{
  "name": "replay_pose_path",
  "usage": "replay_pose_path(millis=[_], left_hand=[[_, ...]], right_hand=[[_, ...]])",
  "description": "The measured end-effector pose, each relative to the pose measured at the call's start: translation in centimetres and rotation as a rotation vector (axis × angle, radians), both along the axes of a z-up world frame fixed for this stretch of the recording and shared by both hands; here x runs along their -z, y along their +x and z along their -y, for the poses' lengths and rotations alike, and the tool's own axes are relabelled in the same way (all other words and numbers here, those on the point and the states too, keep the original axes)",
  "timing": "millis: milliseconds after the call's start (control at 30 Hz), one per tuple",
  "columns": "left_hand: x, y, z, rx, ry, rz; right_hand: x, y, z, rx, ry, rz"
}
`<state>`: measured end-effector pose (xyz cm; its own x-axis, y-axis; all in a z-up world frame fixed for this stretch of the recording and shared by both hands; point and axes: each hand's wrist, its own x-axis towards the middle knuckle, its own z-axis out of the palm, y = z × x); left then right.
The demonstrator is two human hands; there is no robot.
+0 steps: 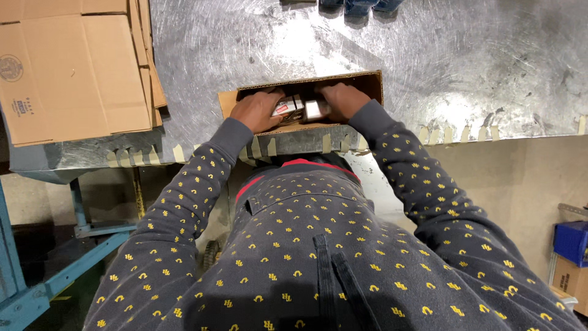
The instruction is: The person picks up and opens various cardboard boxes, places smaller boxes and white bottles inside them, and seals the larger boxes using strips of tape.
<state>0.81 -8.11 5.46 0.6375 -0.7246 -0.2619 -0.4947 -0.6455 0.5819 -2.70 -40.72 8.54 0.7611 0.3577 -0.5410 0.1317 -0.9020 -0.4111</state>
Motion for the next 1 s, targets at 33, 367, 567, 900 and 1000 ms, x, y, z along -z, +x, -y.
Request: replay_pose_path(millis=[33, 367, 567, 900, 1000], left_hand=[[0.1, 0.1, 0.1, 0.001, 0.002, 0.001], [-7.6, -1.6, -0.9, 0.045, -0.160, 0.006], [-12.7, -1.1, -0.1, 0.040, -0.343, 0.050], [-15.1, 1.4, 2.2, -0.287, -0.575, 0.017], [-14.9, 2.0, 4.4, -0.432, -0.760, -0.097]], right_hand=[[1.0, 0.1, 0.4, -0.049, -0.052, 0.016], [-16.3, -2.4, 0.5, 0.054, 0.328, 0.213], [-19.5, -2.3, 3.9, 0.212, 0.584, 0.272], [-18.7, -1.7, 4.5, 0.423, 0.972, 0.109], [-16.7, -0.2, 2.4, 0.498, 1.119, 0.150]])
